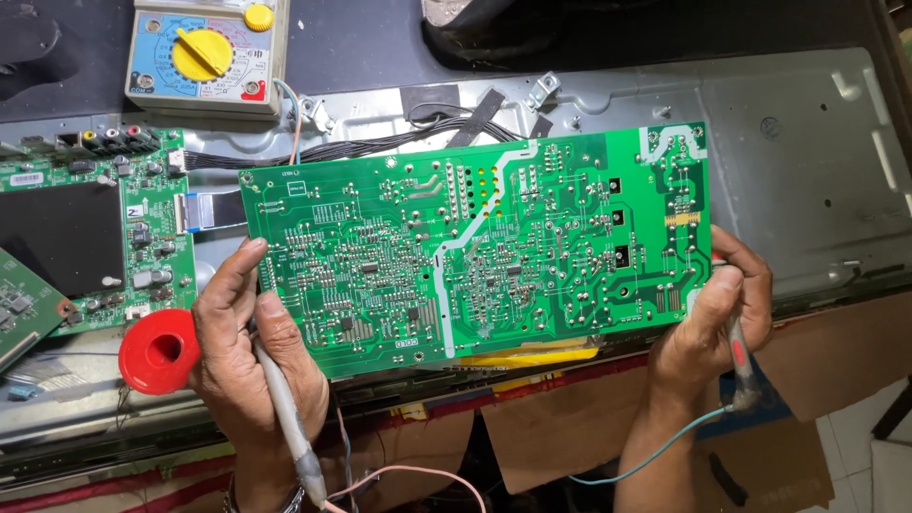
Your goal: Testing electrical components and connections on a circuit board using multimeter probes to diagnose faults.
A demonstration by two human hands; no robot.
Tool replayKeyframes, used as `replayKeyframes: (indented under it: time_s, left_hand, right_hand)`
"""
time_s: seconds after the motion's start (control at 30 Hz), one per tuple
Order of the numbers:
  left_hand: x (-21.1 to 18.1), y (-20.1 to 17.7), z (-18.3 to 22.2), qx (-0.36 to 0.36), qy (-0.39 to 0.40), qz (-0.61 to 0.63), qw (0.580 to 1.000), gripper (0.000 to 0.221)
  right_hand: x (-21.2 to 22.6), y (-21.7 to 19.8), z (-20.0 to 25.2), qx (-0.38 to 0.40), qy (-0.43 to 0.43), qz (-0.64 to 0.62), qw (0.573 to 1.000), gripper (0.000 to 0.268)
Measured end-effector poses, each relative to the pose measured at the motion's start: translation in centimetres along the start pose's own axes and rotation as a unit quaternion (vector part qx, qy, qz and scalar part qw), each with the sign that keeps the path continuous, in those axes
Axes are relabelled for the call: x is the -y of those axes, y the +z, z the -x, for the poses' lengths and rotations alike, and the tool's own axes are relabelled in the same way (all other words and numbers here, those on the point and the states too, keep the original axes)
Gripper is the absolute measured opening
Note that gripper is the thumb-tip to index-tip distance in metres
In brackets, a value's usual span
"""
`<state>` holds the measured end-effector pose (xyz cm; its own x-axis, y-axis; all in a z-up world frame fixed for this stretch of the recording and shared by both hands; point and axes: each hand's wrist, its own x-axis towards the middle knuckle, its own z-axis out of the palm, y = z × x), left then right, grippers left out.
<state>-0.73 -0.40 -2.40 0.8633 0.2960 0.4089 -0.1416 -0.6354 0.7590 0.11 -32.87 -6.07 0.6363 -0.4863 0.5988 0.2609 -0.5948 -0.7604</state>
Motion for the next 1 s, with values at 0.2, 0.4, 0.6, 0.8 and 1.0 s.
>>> replayKeyframes:
  time_s: [0.2,0.4,0.6,0.8,1.0]
  left_hand:
    - [-0.06,-0.11,0.12,-0.001,-0.015,-0.005,1.000,0.031]
    - [0.18,-0.01,0.17,-0.003,-0.006,-0.002,1.000,0.031]
    - [0.25,0.01,0.15,-0.003,-0.009,0.001,1.000,0.030]
    - [0.07,-0.06,-0.03,-0.001,-0.005,0.007,1.000,0.032]
    - [0.04,-0.16,0.01,0.005,-0.024,-0.006,1.000,0.032]
  right_hand:
    - [-0.01,-0.16,0.11,0.000,0.005,0.017,1.000,0.041]
    - [0.07,0.12,-0.02,-0.006,0.002,0.007,1.000,0.039]
    - [-0.27,-0.01,-0.01,-0.009,-0.008,0.017,1.000,0.039]
    - [-0.57,-0.23,0.14,-0.005,-0.010,0.011,1.000,0.040]
    - [-0.58,-0.10,0.12,-0.003,-0.012,0.001,1.000,0.041]
